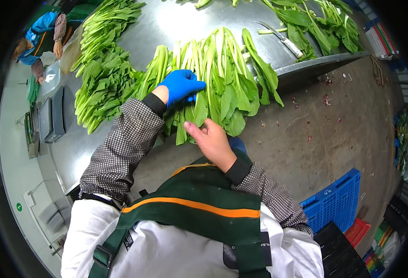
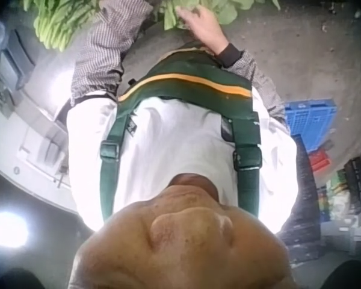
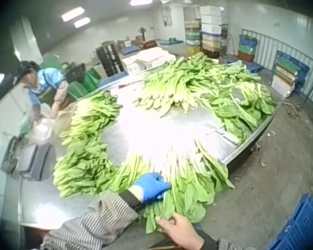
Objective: Trimming the root ends off leafy green vegetables using a small knife on a metal preparation table.
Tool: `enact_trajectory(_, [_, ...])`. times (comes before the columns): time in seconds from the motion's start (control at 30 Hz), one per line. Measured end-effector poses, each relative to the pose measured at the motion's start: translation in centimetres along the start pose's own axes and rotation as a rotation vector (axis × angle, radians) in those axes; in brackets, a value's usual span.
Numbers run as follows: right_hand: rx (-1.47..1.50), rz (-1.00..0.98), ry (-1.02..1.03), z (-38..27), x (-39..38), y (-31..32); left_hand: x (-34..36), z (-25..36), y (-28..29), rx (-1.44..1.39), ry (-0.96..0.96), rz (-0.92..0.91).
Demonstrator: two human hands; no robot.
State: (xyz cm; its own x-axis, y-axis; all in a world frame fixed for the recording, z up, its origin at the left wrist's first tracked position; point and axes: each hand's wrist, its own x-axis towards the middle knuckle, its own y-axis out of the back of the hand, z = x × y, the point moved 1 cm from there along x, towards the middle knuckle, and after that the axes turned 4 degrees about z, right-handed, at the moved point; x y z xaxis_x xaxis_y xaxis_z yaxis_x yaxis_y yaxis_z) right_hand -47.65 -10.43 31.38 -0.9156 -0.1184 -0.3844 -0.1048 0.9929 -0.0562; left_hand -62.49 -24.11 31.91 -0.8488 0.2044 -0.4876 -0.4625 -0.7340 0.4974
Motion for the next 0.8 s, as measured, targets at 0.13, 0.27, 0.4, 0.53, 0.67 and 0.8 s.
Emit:
enact_trajectory(0.13, [-0.158, -0.005, 0.024, -0.3, -0.3, 0.3, -0.2, -0.1, -0.4, 0.023, -0.013, 0.029])
enact_trajectory(0.27, [-0.219, -0.188, 0.404, -3.5, -2.2, 1.0, -0.3, -0.5, -0.7, 0.071, 0.007, 0.094])
enact_trajectory(0.4, [0.419, -0.131, -0.155, -4.5, -3.4, 6.9, -1.5, 0.4, 0.5, -0.011, 0.03, 0.098])
enact_trajectory(0.53, [-0.911, -0.161, 0.257, 2.5, -4.7, 11.2, -3.8, 1.7, 1.8, 0.063, -0.139, 0.381])
enact_trajectory(0.67, [-0.471, -0.312, -0.117, 2.4, -5.2, 8.0, -6.5, 0.4, 1.2, -0.095, -0.289, 0.33])
enact_trajectory(0.8, [-0.279, -0.142, -0.043, 2.5, -4.7, 3.3, -8.7, 1.1, 0.6, -0.023, -0.404, 0.279])
